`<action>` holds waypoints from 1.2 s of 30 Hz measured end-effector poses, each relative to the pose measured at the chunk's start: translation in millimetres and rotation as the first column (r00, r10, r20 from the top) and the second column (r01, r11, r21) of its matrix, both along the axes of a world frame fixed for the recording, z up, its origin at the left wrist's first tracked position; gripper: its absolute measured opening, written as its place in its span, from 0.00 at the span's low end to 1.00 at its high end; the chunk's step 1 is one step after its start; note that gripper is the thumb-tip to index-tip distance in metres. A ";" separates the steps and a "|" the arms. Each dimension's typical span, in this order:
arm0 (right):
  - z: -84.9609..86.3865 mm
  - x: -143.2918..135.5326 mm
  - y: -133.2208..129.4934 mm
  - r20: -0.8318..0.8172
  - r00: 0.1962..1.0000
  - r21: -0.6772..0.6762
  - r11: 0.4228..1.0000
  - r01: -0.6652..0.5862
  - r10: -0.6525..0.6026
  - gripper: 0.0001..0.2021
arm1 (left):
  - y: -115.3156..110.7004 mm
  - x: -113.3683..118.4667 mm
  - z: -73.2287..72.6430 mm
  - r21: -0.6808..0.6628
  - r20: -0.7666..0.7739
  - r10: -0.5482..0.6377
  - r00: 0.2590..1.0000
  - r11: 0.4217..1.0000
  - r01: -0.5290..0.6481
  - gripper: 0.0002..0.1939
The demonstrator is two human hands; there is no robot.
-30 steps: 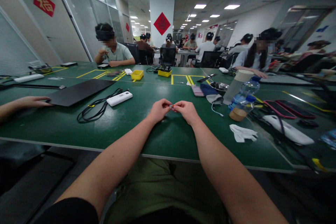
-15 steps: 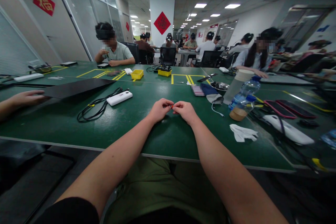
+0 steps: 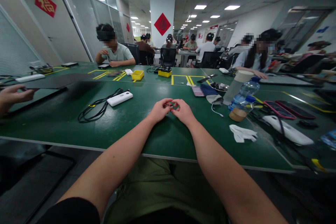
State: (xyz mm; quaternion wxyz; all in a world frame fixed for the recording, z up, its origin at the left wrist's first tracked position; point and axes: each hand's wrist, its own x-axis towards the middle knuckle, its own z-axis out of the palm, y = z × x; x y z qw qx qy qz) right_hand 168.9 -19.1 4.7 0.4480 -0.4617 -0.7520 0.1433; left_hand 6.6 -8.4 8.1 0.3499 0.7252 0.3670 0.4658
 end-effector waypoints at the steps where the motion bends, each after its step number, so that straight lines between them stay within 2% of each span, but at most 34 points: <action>1: 0.5 -0.8 -0.5 0.007 1.000 0.008 1.000 -0.017 0.017 0.15 | 0.1 0.1 0.3 -0.021 0.025 -0.008 1.000 1.000 0.009 0.22; 6: 1.7 -2.2 -2.5 0.033 0.999 0.058 0.998 -0.016 0.014 0.13 | -1.5 2.1 0.0 -0.180 0.193 -0.046 0.980 0.980 0.081 0.19; 9: 2.0 -2.7 -3.2 0.088 0.996 0.085 0.996 0.013 -0.021 0.11 | -2.6 5.0 -1.9 -0.276 0.285 -0.118 0.951 0.940 0.200 0.16; 12: 0.8 -4.4 -3.0 0.149 0.988 0.062 0.998 0.029 -0.038 0.10 | -2.6 7.8 -4.3 -0.351 0.306 -0.167 0.937 0.895 0.274 0.13; 14: -1.4 -6.0 -1.7 0.149 0.988 0.025 0.999 0.038 -0.041 0.11 | -2.2 8.8 -5.3 -0.401 0.305 -0.152 0.940 0.875 0.272 0.11; 16: -4.4 -6.9 0.4 0.107 0.994 -0.026 0.999 0.040 -0.036 0.17 | -1.6 9.3 -5.4 -0.446 0.323 -0.102 0.941 0.860 0.246 0.10; 18: -7.0 -6.2 2.9 0.034 0.999 -0.110 0.993 0.031 -0.027 0.26 | -0.4 9.3 -5.2 -0.473 0.343 -0.016 0.939 0.861 0.188 0.08; 20: -8.3 -3.9 4.9 -0.043 0.999 -0.216 0.976 -0.001 -0.008 0.30 | 1.6 8.8 -5.2 -0.469 0.331 0.078 0.940 0.878 0.092 0.06; 23: -7.5 0.7 6.5 -0.148 0.989 -0.323 0.944 -0.059 0.011 0.28 | 5.3 6.9 -5.7 -0.370 0.168 0.198 0.966 0.921 -0.124 0.06; 26: -5.9 3.3 7.0 -0.185 0.983 -0.352 0.933 -0.075 0.010 0.24 | 7.7 4.3 -5.8 -0.125 -0.148 0.304 0.941 0.938 -0.323 0.08; 28: -5.7 3.5 7.3 -0.185 0.983 -0.351 0.932 -0.085 0.020 0.22 | 7.4 3.4 -5.8 0.041 -0.366 0.362 0.857 0.927 -0.373 0.08; 31: -6.8 2.9 8.0 -0.187 0.982 -0.349 0.932 -0.092 0.027 0.21 | 4.5 5.1 -7.1 0.186 -0.610 0.403 0.683 0.910 -0.371 0.08; 33: -7.7 2.6 8.3 -0.190 0.981 -0.344 0.935 -0.092 0.026 0.20 | 2.5 7.6 -9.3 0.246 -0.682 0.435 0.588 0.893 -0.376 0.10; 36: -8.8 3.0 8.3 -0.201 0.979 -0.335 0.938 -0.087 0.019 0.19 | 2.2 9.7 -14.2 0.320 -0.698 0.486 0.525 0.868 -0.379 0.12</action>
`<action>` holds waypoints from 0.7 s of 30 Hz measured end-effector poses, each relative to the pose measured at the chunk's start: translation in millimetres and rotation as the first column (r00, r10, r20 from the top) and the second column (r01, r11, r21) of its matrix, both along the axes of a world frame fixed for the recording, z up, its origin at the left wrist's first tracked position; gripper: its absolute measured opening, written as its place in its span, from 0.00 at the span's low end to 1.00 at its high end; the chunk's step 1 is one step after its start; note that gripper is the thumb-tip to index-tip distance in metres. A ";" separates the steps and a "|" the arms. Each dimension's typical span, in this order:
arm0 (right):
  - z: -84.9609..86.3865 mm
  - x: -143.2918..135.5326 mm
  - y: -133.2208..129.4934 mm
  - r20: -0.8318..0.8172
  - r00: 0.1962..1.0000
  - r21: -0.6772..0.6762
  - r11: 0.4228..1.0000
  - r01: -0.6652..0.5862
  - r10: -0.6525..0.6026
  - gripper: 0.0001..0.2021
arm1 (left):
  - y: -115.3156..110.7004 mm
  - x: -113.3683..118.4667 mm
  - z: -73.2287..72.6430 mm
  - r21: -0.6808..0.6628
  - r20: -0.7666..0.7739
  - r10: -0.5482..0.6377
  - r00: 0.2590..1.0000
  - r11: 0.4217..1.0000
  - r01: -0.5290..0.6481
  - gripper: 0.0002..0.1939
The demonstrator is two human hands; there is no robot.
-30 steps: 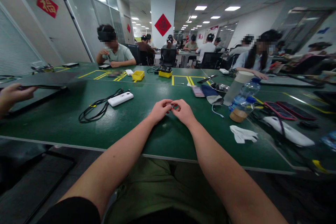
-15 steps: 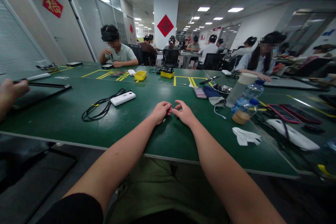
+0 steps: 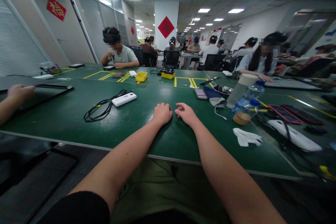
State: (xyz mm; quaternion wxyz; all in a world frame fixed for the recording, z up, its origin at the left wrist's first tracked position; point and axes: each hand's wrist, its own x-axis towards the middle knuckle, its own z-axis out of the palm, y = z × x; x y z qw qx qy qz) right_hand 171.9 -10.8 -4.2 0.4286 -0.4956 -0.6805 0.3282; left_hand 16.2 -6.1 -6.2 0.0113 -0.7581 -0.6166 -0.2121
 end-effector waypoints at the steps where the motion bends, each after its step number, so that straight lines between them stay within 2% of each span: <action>1: -0.4 0.4 0.0 -0.006 1.000 0.001 1.000 0.006 -0.006 0.19 | 1.1 -0.7 -1.6 0.010 -0.013 -0.008 1.000 1.000 0.008 0.13; 5: -3.1 2.8 1.0 -0.027 0.999 0.012 1.000 0.017 -0.017 0.18 | 11.9 -15.3 -5.1 0.012 -0.044 -0.045 0.998 0.999 0.046 0.14; 8: -5.2 4.0 2.2 -0.051 0.998 0.006 1.000 0.021 -0.021 0.17 | 22.6 -41.6 -3.7 0.001 -0.063 -0.018 0.998 1.000 0.018 0.14; 12: -6.4 4.0 3.3 -0.088 0.996 -0.019 1.000 0.013 -0.014 0.17 | 29.3 -98.0 0.4 -0.038 -0.069 0.024 0.997 0.999 -0.027 0.15; 17: -7.0 3.5 5.9 -0.067 0.998 -0.026 1.000 -0.009 0.007 0.16 | 18.6 -179.3 3.4 -0.028 -0.030 0.073 0.997 0.997 -0.074 0.17; 18: -6.9 3.7 6.3 -0.056 0.998 -0.028 1.000 -0.012 0.011 0.16 | 15.2 -192.5 3.9 -0.023 -0.020 0.057 0.998 0.998 -0.058 0.17; 21: -5.1 4.5 5.7 -0.027 1.000 -0.034 0.999 -0.014 0.013 0.15 | 6.7 -221.0 6.0 -0.054 0.035 0.110 0.993 0.993 -0.108 0.17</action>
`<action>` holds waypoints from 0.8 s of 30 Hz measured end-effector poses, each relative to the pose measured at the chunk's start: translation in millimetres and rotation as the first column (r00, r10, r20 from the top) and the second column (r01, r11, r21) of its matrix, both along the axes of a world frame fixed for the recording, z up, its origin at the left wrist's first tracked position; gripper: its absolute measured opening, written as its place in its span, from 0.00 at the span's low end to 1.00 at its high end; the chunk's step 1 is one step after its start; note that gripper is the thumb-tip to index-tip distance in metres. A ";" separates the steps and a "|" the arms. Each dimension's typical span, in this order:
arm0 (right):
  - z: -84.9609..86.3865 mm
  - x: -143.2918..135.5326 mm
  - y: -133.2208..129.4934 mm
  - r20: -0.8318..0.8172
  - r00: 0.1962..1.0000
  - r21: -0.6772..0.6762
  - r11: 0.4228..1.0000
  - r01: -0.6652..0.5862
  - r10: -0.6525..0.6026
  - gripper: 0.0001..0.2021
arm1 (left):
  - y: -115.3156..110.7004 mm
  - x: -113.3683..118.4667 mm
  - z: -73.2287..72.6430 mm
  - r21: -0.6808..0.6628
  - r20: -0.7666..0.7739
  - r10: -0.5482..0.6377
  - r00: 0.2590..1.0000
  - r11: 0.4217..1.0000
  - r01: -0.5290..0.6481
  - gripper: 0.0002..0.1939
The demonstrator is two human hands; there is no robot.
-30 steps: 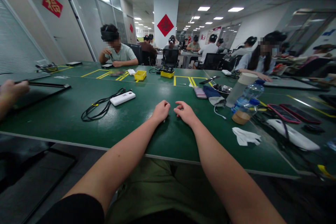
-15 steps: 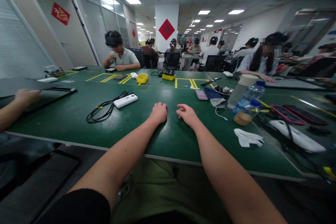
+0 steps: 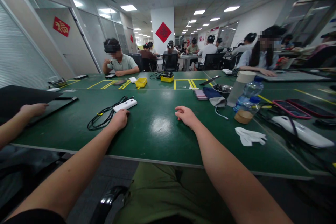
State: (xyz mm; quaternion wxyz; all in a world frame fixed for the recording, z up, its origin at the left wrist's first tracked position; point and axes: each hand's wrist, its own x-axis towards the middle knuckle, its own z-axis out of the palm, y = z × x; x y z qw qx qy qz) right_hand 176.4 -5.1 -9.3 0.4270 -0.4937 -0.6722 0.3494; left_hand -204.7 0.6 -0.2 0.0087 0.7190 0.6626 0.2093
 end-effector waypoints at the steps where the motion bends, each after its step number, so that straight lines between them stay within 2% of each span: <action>1: 1.1 0.2 -0.8 0.005 1.000 0.000 1.000 -0.004 0.004 0.15 | -2.0 -5.7 0.8 -0.008 0.039 0.021 0.999 1.000 -0.021 0.17; 3: 3.7 0.3 -3.0 0.015 1.000 0.001 1.000 -0.013 0.013 0.14 | -4.8 -12.4 2.3 -0.008 0.171 0.047 0.984 0.999 -0.046 0.18; 5: 5.9 -0.1 -5.1 0.027 1.000 -0.009 1.000 -0.015 0.015 0.13 | -6.9 -14.4 3.6 -0.006 0.367 0.076 0.927 0.997 -0.080 0.20; 9: 6.2 -1.1 -5.6 0.029 0.999 -0.028 1.000 -0.012 0.013 0.11 | -8.7 -10.8 6.3 -0.084 0.709 0.155 0.688 0.987 -0.135 0.25; 11: 4.8 -1.0 -4.2 0.028 0.999 -0.025 1.000 -0.014 0.015 0.11 | -6.8 -5.7 8.0 -0.110 0.793 0.157 0.588 0.987 -0.115 0.27; 14: 3.4 -0.2 -2.5 0.024 1.000 -0.023 1.000 -0.019 0.020 0.11 | 0.3 10.5 10.2 -0.108 0.861 0.116 0.495 0.993 -0.045 0.31; 18: 4.2 0.1 -3.3 0.012 1.000 -0.027 0.999 -0.018 0.018 0.11 | 12.6 56.0 10.8 -0.085 0.911 0.023 0.412 0.988 0.132 0.33; 21: 5.3 -0.7 -4.7 0.005 1.000 -0.033 0.999 -0.009 0.010 0.11 | 17.3 106.5 10.4 -0.104 0.923 -0.031 0.384 0.940 0.326 0.33; 24: 7.2 -0.2 -5.4 0.026 1.000 -0.018 1.000 0.005 -0.005 0.11 | 14.8 162.1 10.2 -0.087 0.938 -0.085 0.336 0.880 0.467 0.34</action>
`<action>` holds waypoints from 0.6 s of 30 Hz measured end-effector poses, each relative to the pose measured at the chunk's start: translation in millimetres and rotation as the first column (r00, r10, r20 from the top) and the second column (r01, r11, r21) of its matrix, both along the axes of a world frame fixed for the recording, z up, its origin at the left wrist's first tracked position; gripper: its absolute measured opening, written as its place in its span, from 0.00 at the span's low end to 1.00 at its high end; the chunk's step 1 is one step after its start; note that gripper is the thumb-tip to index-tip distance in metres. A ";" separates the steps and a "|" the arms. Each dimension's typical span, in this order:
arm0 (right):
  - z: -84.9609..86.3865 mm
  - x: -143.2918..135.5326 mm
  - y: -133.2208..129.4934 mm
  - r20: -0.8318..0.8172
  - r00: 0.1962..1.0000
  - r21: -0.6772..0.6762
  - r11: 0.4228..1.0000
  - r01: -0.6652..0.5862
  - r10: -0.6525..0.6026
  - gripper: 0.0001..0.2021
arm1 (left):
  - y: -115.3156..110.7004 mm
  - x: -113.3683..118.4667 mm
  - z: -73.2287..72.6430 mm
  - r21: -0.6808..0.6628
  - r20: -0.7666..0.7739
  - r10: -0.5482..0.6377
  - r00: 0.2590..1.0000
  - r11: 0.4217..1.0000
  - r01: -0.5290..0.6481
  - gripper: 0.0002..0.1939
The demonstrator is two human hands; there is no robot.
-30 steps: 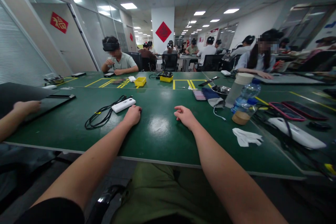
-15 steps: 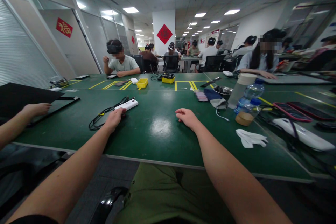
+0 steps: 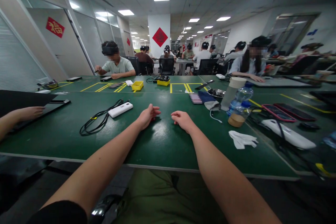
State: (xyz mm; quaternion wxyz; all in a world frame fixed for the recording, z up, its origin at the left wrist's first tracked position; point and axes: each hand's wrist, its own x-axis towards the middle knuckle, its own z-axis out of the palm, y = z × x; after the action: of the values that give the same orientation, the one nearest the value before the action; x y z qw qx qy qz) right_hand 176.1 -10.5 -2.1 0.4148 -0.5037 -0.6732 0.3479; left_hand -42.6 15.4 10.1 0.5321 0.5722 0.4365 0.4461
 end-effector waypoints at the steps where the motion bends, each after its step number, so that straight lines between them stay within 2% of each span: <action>1: 1.1 1.0 -0.1 0.032 0.999 0.012 1.000 0.019 -0.019 0.11 | -2.0 17.4 -0.2 0.000 0.003 -0.031 1.000 1.000 0.031 0.34; 3: 4.1 4.5 -0.2 0.141 0.984 0.051 0.993 0.102 -0.109 0.10 | -6.5 46.6 -1.2 0.008 -0.028 -0.078 0.997 0.997 0.078 0.33; 5: 7.5 9.0 -0.7 0.265 0.941 0.095 0.977 0.193 -0.212 0.09 | -10.4 65.2 -3.4 0.108 -0.108 -0.018 0.994 0.994 0.030 0.29; 6: 9.1 11.0 -1.0 0.326 0.918 0.097 0.974 0.205 -0.226 0.09 | -11.9 69.9 -4.9 0.182 -0.194 0.033 0.981 0.983 0.003 0.24; 8: 11.1 13.6 -1.9 0.410 0.897 0.077 0.986 0.148 -0.167 0.09 | -14.5 71.3 -8.1 0.329 -0.386 0.138 0.912 0.944 -0.004 0.15; 9: 11.4 14.0 -2.3 0.437 0.892 0.063 0.993 0.099 -0.117 0.09 | -15.9 69.3 -9.4 0.376 -0.462 0.171 0.870 0.927 0.017 0.14; 11: 10.8 13.0 -3.2 0.469 0.882 0.047 0.999 0.018 -0.038 0.12 | -19.5 63.7 -10.5 0.409 -0.551 0.167 0.818 0.908 0.090 0.19; 14: 8.5 9.2 -3.7 0.450 0.893 0.092 0.994 -0.057 0.009 0.16 | -27.0 59.7 -7.6 0.413 -0.602 0.093 0.793 0.886 0.209 0.24; 18: 7.9 6.1 -3.4 0.341 0.939 0.176 0.984 -0.026 -0.037 0.18 | -34.3 63.8 -1.4 0.402 -0.649 0.095 0.755 0.885 0.234 0.29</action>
State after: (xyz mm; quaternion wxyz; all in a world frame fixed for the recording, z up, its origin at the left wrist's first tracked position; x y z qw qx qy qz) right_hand 182.2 -13.9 5.8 0.3353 -0.5195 -0.7621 0.1923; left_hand 21.2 -18.9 8.6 0.2123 0.8164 0.4533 0.2878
